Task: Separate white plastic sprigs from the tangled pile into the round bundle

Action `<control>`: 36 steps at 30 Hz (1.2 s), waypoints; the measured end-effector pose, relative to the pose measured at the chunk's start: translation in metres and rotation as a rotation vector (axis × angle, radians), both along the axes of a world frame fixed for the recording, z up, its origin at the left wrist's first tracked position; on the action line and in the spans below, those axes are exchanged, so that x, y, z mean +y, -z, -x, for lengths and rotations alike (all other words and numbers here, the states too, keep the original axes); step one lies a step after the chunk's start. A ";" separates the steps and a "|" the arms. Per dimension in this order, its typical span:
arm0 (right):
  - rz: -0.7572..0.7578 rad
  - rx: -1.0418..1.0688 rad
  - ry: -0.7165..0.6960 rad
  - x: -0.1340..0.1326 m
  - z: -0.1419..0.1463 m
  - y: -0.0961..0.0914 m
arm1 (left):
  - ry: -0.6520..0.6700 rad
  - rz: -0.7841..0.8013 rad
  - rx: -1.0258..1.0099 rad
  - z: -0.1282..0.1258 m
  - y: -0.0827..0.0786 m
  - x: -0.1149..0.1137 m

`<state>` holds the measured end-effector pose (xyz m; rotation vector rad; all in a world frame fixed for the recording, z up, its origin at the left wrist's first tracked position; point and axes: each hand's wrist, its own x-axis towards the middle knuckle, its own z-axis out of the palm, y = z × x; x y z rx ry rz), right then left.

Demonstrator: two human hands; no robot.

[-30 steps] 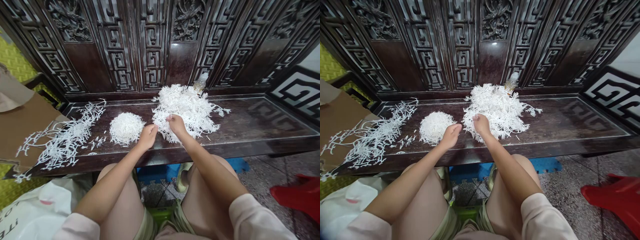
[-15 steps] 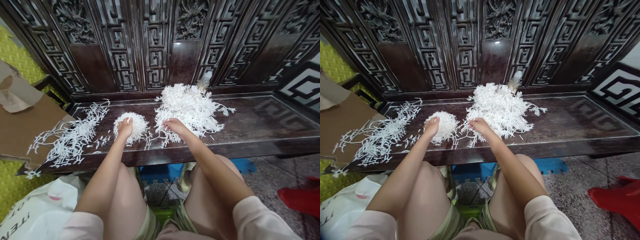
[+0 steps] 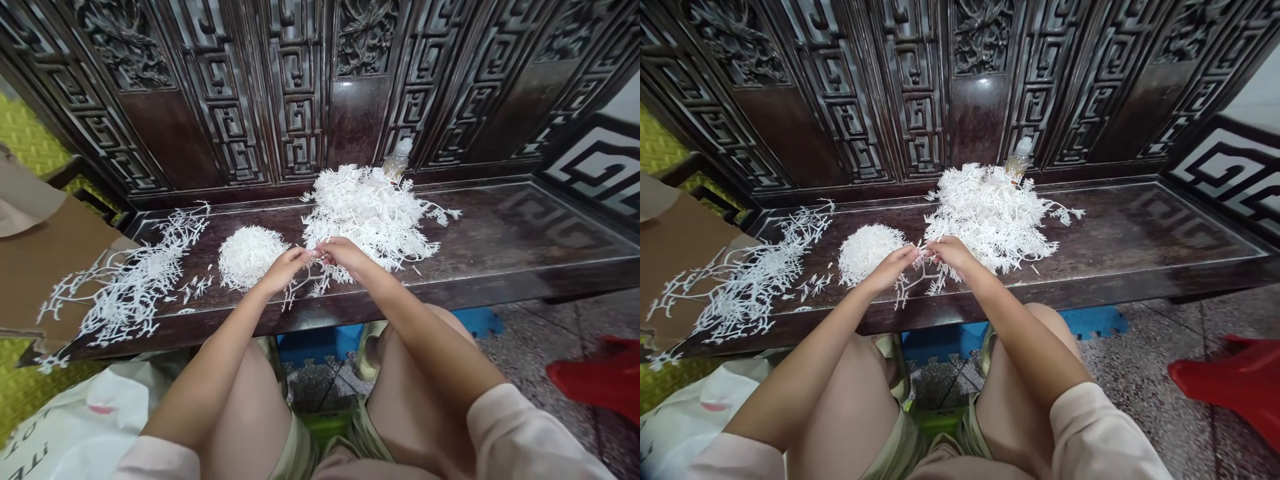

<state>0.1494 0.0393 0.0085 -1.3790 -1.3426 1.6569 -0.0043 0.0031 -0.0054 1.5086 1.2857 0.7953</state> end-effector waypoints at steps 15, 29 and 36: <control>-0.030 -0.011 -0.058 -0.002 0.000 0.000 | -0.092 -0.086 0.159 -0.004 0.005 0.001; -0.629 -0.247 0.063 0.009 0.001 0.013 | -0.033 -0.028 -0.037 -0.013 0.001 -0.004; -0.778 -0.470 0.146 0.004 0.010 0.016 | -0.079 -0.077 -0.049 -0.013 0.007 0.002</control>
